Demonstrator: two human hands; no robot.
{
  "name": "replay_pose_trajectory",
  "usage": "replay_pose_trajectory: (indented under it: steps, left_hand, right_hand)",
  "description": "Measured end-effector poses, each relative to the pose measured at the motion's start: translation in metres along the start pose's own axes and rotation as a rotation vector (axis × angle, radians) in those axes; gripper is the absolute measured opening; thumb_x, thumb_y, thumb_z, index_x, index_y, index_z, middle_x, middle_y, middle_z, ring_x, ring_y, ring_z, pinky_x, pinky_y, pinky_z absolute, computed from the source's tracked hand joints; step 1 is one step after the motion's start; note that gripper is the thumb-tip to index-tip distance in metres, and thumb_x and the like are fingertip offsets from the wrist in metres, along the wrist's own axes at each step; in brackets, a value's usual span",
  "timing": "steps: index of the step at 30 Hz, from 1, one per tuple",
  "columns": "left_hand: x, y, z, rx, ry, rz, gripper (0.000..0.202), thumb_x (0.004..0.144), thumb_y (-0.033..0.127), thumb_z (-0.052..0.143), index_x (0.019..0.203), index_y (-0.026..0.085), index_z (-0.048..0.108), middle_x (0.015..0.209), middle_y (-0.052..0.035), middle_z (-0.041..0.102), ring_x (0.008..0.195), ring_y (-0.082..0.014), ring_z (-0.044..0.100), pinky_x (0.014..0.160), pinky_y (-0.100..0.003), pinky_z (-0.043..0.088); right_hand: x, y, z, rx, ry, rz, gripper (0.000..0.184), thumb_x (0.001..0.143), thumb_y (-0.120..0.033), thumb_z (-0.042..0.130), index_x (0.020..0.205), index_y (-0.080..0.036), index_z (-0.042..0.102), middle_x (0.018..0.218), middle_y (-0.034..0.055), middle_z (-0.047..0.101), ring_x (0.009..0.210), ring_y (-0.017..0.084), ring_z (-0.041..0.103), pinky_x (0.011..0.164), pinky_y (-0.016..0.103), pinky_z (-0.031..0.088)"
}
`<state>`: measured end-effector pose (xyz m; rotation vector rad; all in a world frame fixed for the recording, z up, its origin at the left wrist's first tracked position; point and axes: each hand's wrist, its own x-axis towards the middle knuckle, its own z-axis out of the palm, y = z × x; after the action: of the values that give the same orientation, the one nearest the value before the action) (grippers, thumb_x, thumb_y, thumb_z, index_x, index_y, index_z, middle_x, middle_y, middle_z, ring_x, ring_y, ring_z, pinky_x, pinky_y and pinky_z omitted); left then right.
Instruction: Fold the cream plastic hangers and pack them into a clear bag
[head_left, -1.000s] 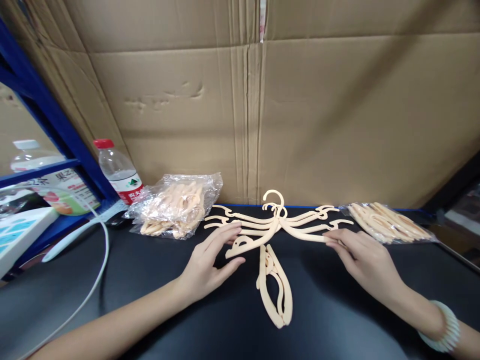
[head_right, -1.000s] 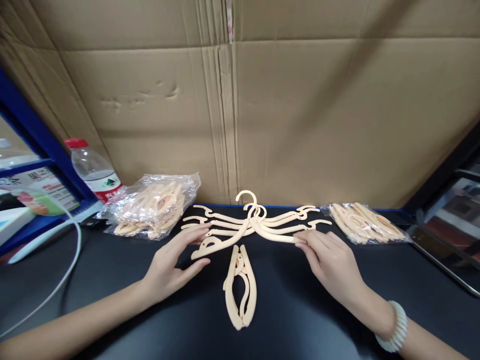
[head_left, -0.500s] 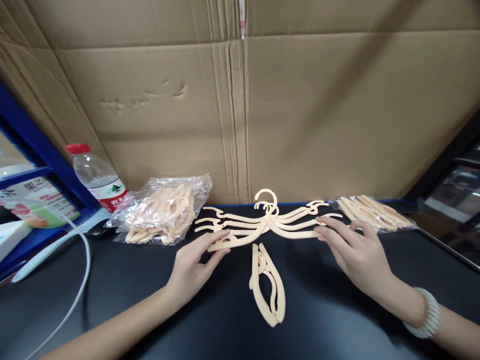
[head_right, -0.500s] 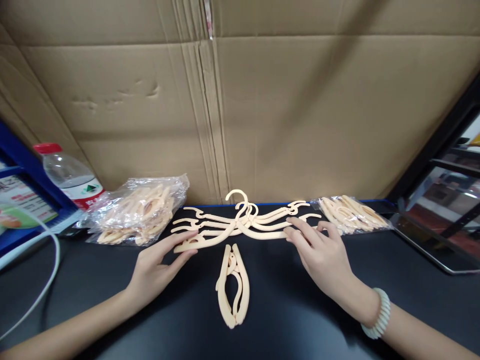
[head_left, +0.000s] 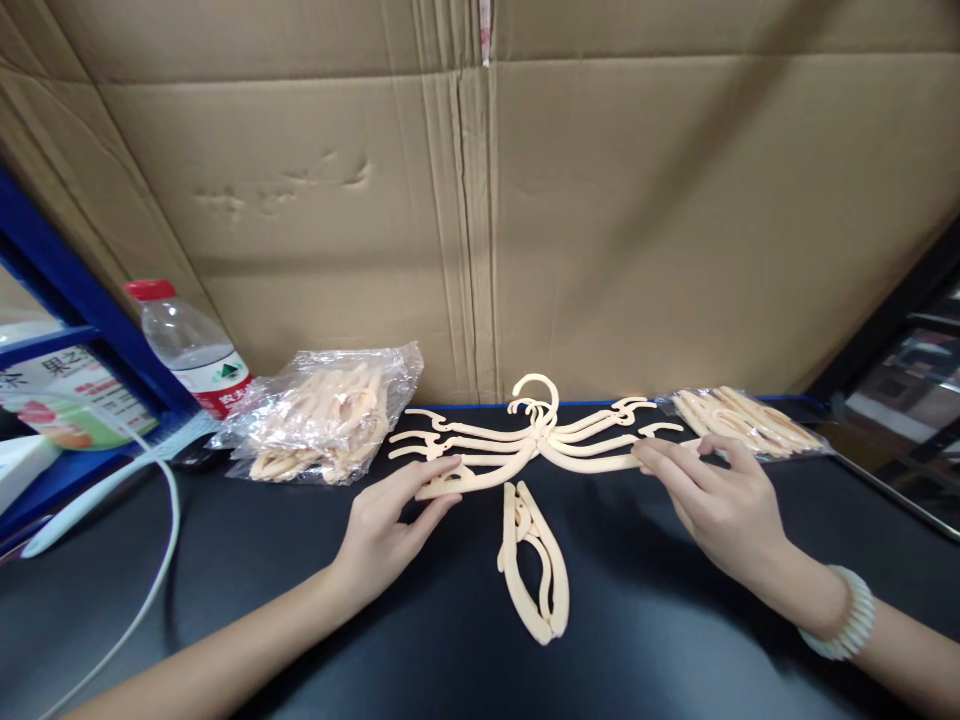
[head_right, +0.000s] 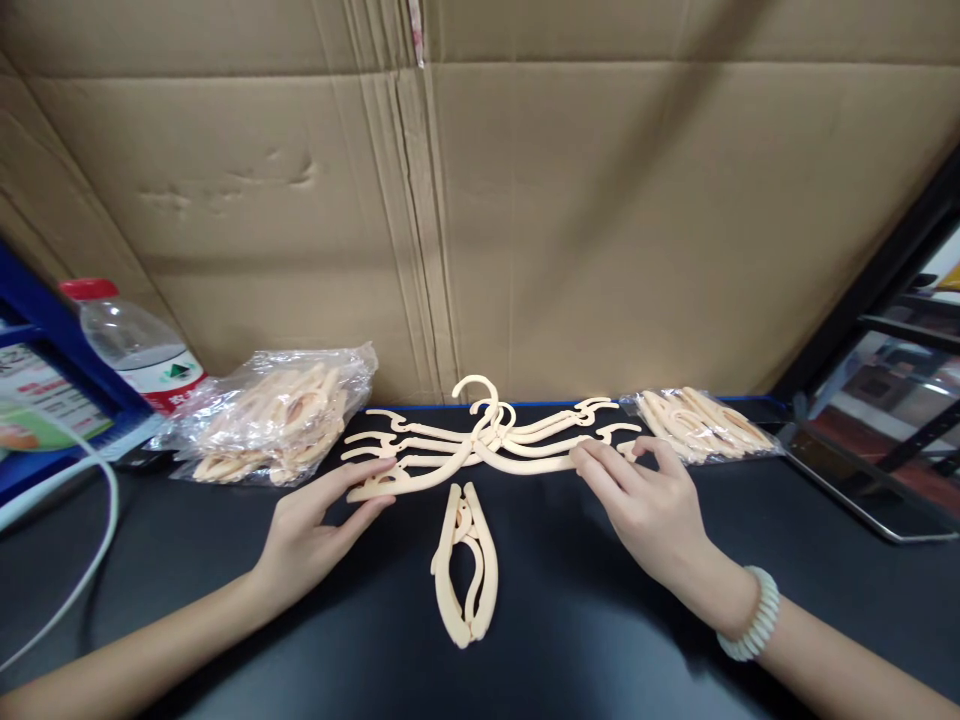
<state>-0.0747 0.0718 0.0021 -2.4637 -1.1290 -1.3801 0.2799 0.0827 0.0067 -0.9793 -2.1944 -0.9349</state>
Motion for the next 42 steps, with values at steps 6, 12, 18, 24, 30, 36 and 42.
replay_pose_trajectory:
  steps: [6, 12, 18, 24, 30, 36, 42]
  left_hand:
    - [0.001, 0.001, 0.000, -0.006, -0.001, -0.007, 0.026, 0.092, 0.026, 0.060, 0.117, 0.019, 0.063, 0.104, -0.0087, 0.073, 0.092, -0.0214, 0.071, 0.080, -0.030, 0.058]
    - [0.000, 0.000, 0.000, -0.004, 0.008, -0.009, 0.026, 0.091, 0.023, 0.061, 0.116, 0.018, 0.063, 0.105, -0.0088, 0.073, 0.093, -0.0210, 0.070, 0.082, -0.030, 0.057]
    - [0.002, 0.001, 0.000, -0.003, 0.014, -0.008, 0.025, 0.090, 0.023, 0.061, 0.115, 0.019, 0.064, 0.104, -0.0077, 0.073, 0.091, -0.0206, 0.071, 0.081, -0.029, 0.057]
    - [0.002, 0.002, -0.001, -0.019, 0.013, -0.020, 0.025, 0.090, 0.023, 0.060, 0.115, 0.019, 0.064, 0.102, -0.0074, 0.073, 0.090, -0.0209, 0.071, 0.081, -0.030, 0.057]
    - [-0.002, 0.000, 0.000, -0.093, -0.005, -0.117, 0.026, 0.089, 0.022, 0.062, 0.115, 0.021, 0.064, 0.107, -0.0064, 0.072, 0.097, -0.0211, 0.068, 0.089, -0.032, 0.055]
    - [0.005, 0.013, -0.005, -0.457, 0.011, -0.437, 0.023, 0.088, 0.027, 0.063, 0.110, 0.021, 0.066, 0.098, -0.0048, 0.071, 0.071, -0.0158, 0.069, 0.070, -0.027, 0.059]
    - [0.010, 0.045, -0.003, -0.738, -0.060, -0.615, 0.021, 0.081, 0.026, 0.069, 0.101, 0.021, 0.070, 0.075, -0.0014, 0.068, 0.061, -0.0143, 0.065, 0.060, -0.023, 0.059]
  right_hand:
    - [0.004, -0.004, -0.002, -0.008, -0.044, 0.047, 0.032, 0.096, -0.005, 0.037, 0.106, -0.023, 0.062, 0.107, 0.0063, 0.073, 0.085, 0.021, 0.069, 0.098, 0.049, 0.034]
    - [0.005, -0.004, 0.002, 0.030, -0.055, 0.011, 0.026, 0.092, -0.003, 0.044, 0.101, -0.019, 0.063, 0.115, 0.0126, 0.068, 0.093, 0.026, 0.066, 0.099, 0.055, 0.037]
    - [-0.003, -0.004, 0.009, 0.257, -0.013, 0.102, 0.029, 0.090, -0.002, 0.042, 0.107, -0.015, 0.061, 0.121, 0.0191, 0.056, 0.107, 0.030, 0.059, 0.090, 0.048, 0.049]
    - [0.002, -0.012, 0.008, 0.525, 0.032, 0.236, 0.023, 0.094, -0.007, 0.044, 0.103, -0.020, 0.060, 0.121, 0.0141, 0.054, 0.104, 0.024, 0.062, 0.087, 0.038, 0.053]
    - [0.003, -0.011, 0.005, 0.840, -0.019, 0.475, 0.012, 0.094, -0.023, 0.054, 0.102, -0.025, 0.062, 0.099, 0.0059, 0.068, 0.095, 0.023, 0.066, 0.087, 0.039, 0.055]
    - [0.006, -0.007, 0.012, 1.441, 0.011, 0.863, 0.027, 0.089, -0.037, 0.062, 0.114, -0.026, 0.058, 0.094, 0.0052, 0.068, 0.082, 0.020, 0.066, 0.075, 0.035, 0.057]
    - [0.015, -0.020, 0.008, 1.708, -0.020, 1.058, 0.019, 0.092, -0.041, 0.056, 0.089, -0.023, 0.062, 0.087, 0.0043, 0.065, 0.077, 0.019, 0.062, 0.070, 0.034, 0.056]
